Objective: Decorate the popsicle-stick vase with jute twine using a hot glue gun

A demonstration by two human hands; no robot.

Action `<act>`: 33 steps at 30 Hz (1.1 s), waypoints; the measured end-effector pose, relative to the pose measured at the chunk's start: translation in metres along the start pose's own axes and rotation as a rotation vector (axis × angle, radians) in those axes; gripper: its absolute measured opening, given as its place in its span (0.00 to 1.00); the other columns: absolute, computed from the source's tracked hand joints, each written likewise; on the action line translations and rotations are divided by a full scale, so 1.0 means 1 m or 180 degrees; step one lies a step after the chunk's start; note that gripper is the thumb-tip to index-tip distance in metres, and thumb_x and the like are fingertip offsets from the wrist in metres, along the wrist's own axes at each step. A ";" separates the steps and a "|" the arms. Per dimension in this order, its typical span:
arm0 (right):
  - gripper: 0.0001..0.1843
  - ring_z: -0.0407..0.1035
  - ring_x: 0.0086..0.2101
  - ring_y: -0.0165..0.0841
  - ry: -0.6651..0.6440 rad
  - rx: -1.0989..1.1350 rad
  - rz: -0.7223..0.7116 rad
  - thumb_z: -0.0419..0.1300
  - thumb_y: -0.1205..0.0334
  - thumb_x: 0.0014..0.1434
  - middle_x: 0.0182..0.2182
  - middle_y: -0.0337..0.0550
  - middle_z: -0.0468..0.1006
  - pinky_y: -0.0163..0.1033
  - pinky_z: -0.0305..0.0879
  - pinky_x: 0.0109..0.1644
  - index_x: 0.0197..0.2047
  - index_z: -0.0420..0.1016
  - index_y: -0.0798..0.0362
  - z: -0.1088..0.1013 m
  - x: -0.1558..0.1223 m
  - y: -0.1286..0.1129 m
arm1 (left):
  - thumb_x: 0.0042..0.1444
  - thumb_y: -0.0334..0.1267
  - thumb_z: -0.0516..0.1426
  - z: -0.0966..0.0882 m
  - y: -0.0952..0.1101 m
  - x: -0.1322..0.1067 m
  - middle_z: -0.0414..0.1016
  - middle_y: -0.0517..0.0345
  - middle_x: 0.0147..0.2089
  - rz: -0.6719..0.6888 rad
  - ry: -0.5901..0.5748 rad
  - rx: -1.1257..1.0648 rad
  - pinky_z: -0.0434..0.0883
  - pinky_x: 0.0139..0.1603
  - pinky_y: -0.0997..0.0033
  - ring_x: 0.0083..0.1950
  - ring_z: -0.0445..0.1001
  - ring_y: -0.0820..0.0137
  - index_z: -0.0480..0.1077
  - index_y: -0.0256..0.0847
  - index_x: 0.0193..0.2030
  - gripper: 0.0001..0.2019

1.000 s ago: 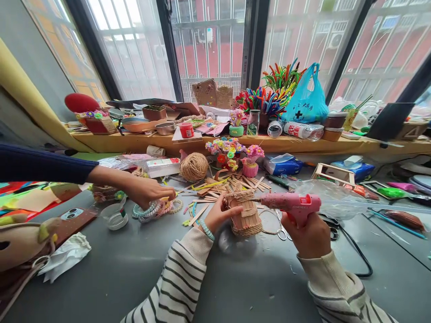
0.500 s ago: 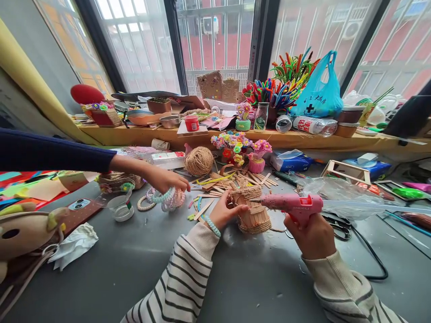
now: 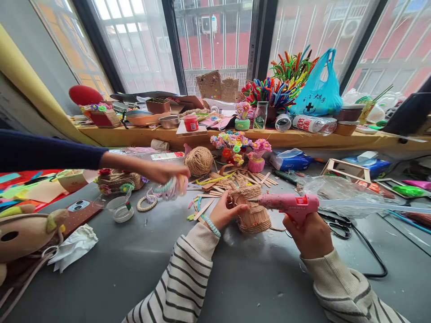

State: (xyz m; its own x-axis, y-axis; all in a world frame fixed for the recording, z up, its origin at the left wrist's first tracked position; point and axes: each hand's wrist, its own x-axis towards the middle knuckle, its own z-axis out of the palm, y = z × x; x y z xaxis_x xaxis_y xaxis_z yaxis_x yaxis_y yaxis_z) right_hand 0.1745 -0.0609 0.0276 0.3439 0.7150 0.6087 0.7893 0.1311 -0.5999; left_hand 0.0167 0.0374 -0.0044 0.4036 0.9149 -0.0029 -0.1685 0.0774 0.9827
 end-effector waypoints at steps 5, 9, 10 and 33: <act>0.16 0.69 0.27 0.34 0.0036 0.0136 -0.0038 0.48 0.65 0.50 0.24 0.40 0.75 0.34 0.62 0.27 0.39 0.72 0.52 -0.004 0.001 -0.015 | 0.30 0.49 0.66 0.000 -0.001 0.000 0.68 0.41 0.52 0.0123 -0.0118 0.0031 0.63 0.54 0.58 0.53 0.68 0.57 0.59 0.37 0.46 0.36; 0.17 0.69 0.28 0.35 -0.0027 0.0166 0.0029 0.47 0.64 0.49 0.24 0.41 0.76 0.34 0.62 0.27 0.41 0.71 0.53 -0.003 0.001 -0.012 | 0.29 0.50 0.66 -0.001 -0.001 0.001 0.68 0.42 0.52 0.0093 -0.0057 0.0041 0.63 0.54 0.57 0.53 0.67 0.56 0.60 0.38 0.45 0.36; 0.18 0.69 0.28 0.35 -0.0032 0.0174 0.0038 0.47 0.64 0.50 0.24 0.41 0.76 0.34 0.63 0.27 0.41 0.71 0.53 -0.002 0.001 -0.011 | 0.29 0.50 0.66 -0.001 -0.001 0.001 0.69 0.42 0.51 0.0078 -0.0047 0.0047 0.63 0.54 0.57 0.53 0.67 0.56 0.60 0.38 0.45 0.35; 0.15 0.70 0.30 0.35 -0.0051 0.0215 -0.0039 0.46 0.61 0.52 0.26 0.43 0.76 0.36 0.63 0.30 0.37 0.72 0.52 0.001 0.001 -0.006 | 0.31 0.49 0.65 -0.002 -0.004 0.001 0.72 0.48 0.47 0.0153 -0.0073 0.0018 0.62 0.54 0.57 0.51 0.69 0.58 0.62 0.40 0.43 0.32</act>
State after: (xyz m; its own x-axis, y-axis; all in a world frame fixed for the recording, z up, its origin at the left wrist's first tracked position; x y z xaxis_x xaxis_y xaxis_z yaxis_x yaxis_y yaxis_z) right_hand 0.1695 -0.0603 0.0310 0.3256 0.7240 0.6081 0.7572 0.1855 -0.6263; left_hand 0.0157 0.0392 -0.0089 0.4156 0.9082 0.0486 -0.1832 0.0313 0.9826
